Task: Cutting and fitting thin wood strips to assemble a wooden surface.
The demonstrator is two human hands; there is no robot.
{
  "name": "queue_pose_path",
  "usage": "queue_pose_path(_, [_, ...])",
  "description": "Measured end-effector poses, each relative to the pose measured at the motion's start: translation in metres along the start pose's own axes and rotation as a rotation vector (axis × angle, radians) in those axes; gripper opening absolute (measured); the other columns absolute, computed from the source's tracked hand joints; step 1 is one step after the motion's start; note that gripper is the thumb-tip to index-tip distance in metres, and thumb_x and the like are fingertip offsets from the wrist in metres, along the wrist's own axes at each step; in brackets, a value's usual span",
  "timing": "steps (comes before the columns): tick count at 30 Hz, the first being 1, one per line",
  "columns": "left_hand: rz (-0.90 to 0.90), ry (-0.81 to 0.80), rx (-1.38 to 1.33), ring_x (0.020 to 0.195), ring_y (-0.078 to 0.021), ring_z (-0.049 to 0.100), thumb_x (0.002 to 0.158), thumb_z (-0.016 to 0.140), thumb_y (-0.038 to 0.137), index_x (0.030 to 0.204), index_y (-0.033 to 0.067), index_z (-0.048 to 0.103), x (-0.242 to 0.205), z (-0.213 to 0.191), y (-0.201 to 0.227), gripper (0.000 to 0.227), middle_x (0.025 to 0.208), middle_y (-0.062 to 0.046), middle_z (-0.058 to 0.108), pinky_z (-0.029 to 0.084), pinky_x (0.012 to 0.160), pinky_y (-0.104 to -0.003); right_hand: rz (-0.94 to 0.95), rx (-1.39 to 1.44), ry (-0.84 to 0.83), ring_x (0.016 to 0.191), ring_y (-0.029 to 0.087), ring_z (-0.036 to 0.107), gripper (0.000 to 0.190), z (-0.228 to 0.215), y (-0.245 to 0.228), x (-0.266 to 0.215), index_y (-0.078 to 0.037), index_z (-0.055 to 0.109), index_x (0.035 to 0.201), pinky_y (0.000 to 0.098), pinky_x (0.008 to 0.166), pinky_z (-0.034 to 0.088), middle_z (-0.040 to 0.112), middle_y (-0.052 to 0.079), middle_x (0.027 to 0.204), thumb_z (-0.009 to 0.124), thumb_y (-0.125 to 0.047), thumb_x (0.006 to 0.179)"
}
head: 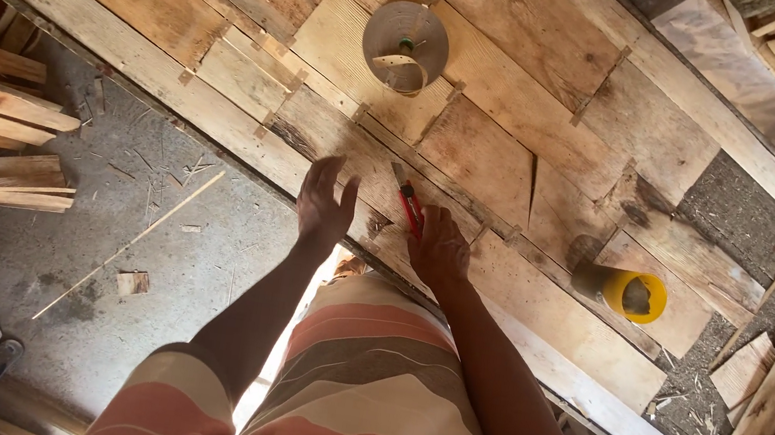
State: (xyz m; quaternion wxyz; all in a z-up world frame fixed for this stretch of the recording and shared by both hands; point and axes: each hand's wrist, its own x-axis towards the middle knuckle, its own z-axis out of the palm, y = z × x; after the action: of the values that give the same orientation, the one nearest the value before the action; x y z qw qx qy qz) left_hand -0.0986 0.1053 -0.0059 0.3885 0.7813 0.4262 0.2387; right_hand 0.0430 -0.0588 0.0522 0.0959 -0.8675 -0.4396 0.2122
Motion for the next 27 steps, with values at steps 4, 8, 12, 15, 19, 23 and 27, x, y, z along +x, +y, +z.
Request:
queue_pose_path(4, [-0.010, 0.023, -0.078, 0.084, -0.0232, 0.073, 0.102, 0.066, 0.015, 0.111, 0.0058, 0.073, 0.076, 0.021, -0.013, 0.015, 0.102, -0.013, 0.074, 0.062, 0.073, -0.038, -0.018, 0.019, 0.062, 0.102, 0.042, 0.064, 0.052, 0.007, 0.001, -0.002, -0.007, 0.047, 0.124, 0.0532, 0.084, 0.053, 0.060, 0.021, 0.114, 0.077, -0.024, 0.085])
queue_pose_path(8, [0.083, 0.093, -0.064, 0.082, -0.0237, 0.071, 0.097, 0.068, 0.008, 0.103, 0.0073, 0.073, 0.138, 0.025, 0.002, 0.008, 0.098, -0.011, 0.072, 0.060, 0.073, -0.039, 0.055, -0.022, 0.009, 0.104, 0.041, 0.063, 0.051, 0.010, 0.008, -0.007, -0.007, 0.047, 0.125, 0.0536, 0.087, 0.052, 0.059, 0.021, 0.115, 0.073, -0.018, 0.082])
queue_pose_path(12, [0.233, 0.108, -0.002, 0.098, -0.0347, 0.066, 0.087, 0.072, 0.000, 0.106, 0.0054, 0.070, 0.174, 0.030, 0.019, 0.020, 0.104, -0.012, 0.067, 0.055, 0.082, -0.047, 0.092, -0.027, -0.026, 0.105, 0.041, 0.063, 0.048, 0.004, 0.010, -0.012, -0.007, 0.049, 0.124, 0.0540, 0.088, 0.052, 0.060, 0.020, 0.116, 0.069, -0.013, 0.080])
queue_pose_path(15, [0.316, 0.101, 0.039, 0.104, -0.0359, 0.062, 0.085, 0.073, 0.000, 0.110, 0.0056, 0.068, 0.184, 0.039, 0.021, 0.026, 0.109, -0.012, 0.066, 0.053, 0.087, -0.049, 0.151, -0.038, -0.044, 0.106, 0.040, 0.063, 0.042, 0.007, 0.013, -0.012, -0.009, 0.053, 0.122, 0.0537, 0.087, 0.053, 0.059, 0.017, 0.116, 0.071, -0.018, 0.085])
queue_pose_path(19, [0.349, 0.088, 0.025, 0.106, -0.0357, 0.062, 0.085, 0.074, 0.000, 0.115, 0.0057, 0.066, 0.178, 0.039, 0.033, 0.032, 0.112, -0.012, 0.065, 0.053, 0.088, -0.049, 0.236, 0.002, -0.125, 0.113, 0.040, 0.058, 0.064, -0.029, -0.001, -0.007, -0.007, 0.051, 0.128, 0.0529, 0.093, 0.049, 0.055, 0.020, 0.124, 0.079, -0.036, 0.078])
queue_pose_path(23, [0.376, 0.103, -0.050, 0.109, -0.0362, 0.061, 0.088, 0.074, -0.001, 0.124, 0.0055, 0.062, 0.156, 0.035, 0.035, 0.039, 0.117, -0.014, 0.063, 0.053, 0.091, -0.049, 0.223, -0.233, 0.162, 0.145, 0.041, 0.032, 0.086, -0.011, 0.069, 0.001, -0.003, 0.031, 0.154, 0.0562, 0.118, 0.028, 0.033, 0.023, 0.158, 0.070, -0.049, 0.092])
queue_pose_path(27, [0.390, 0.082, -0.082, 0.114, -0.0370, 0.062, 0.092, 0.074, 0.000, 0.131, 0.0046, 0.060, 0.131, 0.023, 0.033, 0.041, 0.122, -0.015, 0.063, 0.053, 0.094, -0.048, 0.373, -0.189, 0.100, 0.158, 0.040, 0.009, 0.102, -0.028, 0.102, 0.010, -0.002, 0.011, 0.165, 0.0560, 0.126, 0.014, 0.010, 0.023, 0.172, 0.061, -0.057, 0.095])
